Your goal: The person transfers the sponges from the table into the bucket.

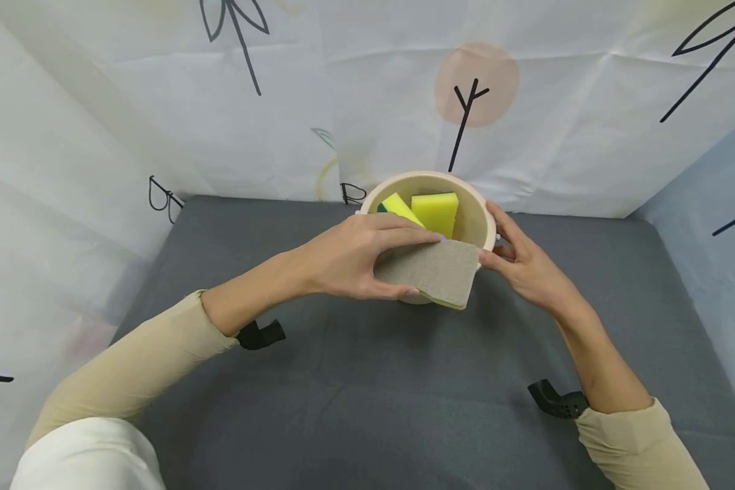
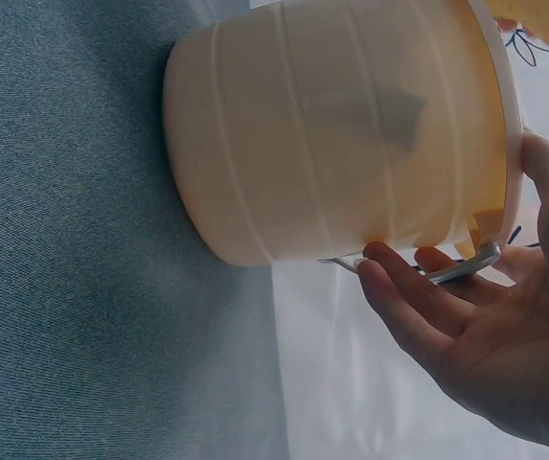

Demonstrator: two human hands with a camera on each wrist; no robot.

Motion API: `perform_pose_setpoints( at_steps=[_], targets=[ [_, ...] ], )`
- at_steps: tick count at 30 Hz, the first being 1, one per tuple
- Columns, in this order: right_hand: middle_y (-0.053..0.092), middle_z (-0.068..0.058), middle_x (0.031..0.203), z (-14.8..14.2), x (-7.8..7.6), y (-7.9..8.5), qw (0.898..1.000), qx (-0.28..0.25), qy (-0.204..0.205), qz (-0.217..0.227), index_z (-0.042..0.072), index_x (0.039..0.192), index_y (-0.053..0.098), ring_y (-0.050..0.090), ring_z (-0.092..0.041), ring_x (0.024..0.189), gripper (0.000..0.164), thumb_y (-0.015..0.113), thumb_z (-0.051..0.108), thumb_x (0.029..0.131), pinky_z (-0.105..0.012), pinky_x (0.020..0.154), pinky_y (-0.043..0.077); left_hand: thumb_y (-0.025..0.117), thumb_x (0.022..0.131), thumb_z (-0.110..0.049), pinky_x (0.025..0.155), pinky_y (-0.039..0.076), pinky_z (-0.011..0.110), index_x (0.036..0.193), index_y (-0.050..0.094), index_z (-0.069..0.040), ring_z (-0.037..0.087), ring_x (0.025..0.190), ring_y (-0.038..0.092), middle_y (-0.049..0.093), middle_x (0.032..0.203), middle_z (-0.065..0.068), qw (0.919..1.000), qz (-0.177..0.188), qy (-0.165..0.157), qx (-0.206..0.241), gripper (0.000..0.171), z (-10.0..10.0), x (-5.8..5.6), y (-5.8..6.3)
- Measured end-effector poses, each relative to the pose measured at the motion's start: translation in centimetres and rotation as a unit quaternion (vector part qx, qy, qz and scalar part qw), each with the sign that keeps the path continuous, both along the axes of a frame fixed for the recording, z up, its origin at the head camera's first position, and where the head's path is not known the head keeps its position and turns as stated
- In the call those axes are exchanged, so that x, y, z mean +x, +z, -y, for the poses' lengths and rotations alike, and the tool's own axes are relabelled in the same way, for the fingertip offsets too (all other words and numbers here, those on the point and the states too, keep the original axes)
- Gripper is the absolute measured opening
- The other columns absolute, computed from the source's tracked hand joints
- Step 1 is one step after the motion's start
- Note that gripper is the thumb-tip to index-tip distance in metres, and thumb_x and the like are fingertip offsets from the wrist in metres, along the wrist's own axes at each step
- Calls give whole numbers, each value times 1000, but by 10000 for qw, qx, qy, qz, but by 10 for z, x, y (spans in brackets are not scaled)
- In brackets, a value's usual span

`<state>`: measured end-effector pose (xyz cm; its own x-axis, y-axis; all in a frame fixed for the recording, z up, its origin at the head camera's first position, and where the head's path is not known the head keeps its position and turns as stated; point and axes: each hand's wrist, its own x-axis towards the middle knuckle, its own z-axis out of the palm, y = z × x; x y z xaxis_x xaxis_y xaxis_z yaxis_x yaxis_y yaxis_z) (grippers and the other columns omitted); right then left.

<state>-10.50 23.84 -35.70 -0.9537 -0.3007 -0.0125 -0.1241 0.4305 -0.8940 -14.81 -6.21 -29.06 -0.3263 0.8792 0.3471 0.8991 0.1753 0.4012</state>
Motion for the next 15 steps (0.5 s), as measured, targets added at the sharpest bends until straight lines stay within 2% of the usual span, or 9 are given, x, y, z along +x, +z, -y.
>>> perform_pose_setpoints(
  at_steps=[6,9,11,15],
  targets=[
    [28,-21,154,0,1,-2,9997,-224,98,-64,26,162,3,50,-44,125,77,52,12,104,-12,85,47,78,84,-44,96,46,28,136,62,-13,12,120,56,63,129,4,9998,-32,142,-127,64,-13,-18,12],
    [27,-20,154,0,2,-2,9998,-159,125,-61,28,161,2,48,-46,127,77,52,13,104,-15,85,48,78,84,-43,94,46,26,136,61,-10,12,119,57,63,130,4,9998,-2,137,-127,64,-23,-28,17],
    [26,-18,155,0,3,-2,9999,-62,80,-4,32,161,4,46,-46,129,76,52,16,104,-24,89,49,78,85,-43,93,46,24,137,60,-10,11,118,57,63,130,4,9997,28,171,-146,65,-30,-36,20],
    [24,-14,157,1,2,1,9998,80,-30,193,35,160,6,43,-46,133,75,54,23,104,-52,98,45,75,86,-45,91,46,24,140,57,-10,11,115,58,62,132,3,9986,35,399,-356,67,-42,-51,26]
  ],
)
